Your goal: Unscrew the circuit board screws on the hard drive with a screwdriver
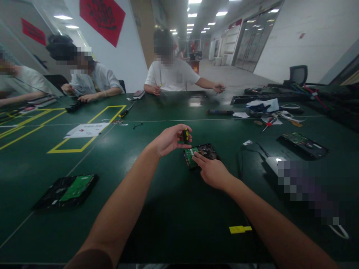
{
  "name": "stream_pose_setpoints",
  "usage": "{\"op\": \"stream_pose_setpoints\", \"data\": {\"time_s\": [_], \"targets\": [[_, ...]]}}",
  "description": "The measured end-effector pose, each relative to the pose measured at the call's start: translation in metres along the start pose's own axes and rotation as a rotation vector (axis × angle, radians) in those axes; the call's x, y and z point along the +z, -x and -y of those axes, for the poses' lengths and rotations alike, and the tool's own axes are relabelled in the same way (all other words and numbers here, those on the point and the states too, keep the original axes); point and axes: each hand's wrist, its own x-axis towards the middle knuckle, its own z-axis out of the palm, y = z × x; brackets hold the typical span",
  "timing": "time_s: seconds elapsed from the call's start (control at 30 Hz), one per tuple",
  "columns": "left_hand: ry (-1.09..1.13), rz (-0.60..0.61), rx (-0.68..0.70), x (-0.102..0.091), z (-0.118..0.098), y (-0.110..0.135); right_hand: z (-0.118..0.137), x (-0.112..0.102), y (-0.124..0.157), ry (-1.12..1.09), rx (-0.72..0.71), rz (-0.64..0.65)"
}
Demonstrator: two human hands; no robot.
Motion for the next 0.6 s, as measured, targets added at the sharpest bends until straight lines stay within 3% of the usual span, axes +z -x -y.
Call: {"op": "stream_pose_setpoints", "data": {"time_s": [0.3, 0.6], "targets": [[-0.063, 0.023, 0.006, 0.0003, 0.0025, -0.0008, 0.0007, -0.0006, 0.0005, 0.020, -0.006, -0.014], [-0.035, -0.001, -0.073, -0.0002, 0.0055, -0.0031, 0.0014, -0.0019, 0.0004, 0.020, 0.003, -0.003]]}}
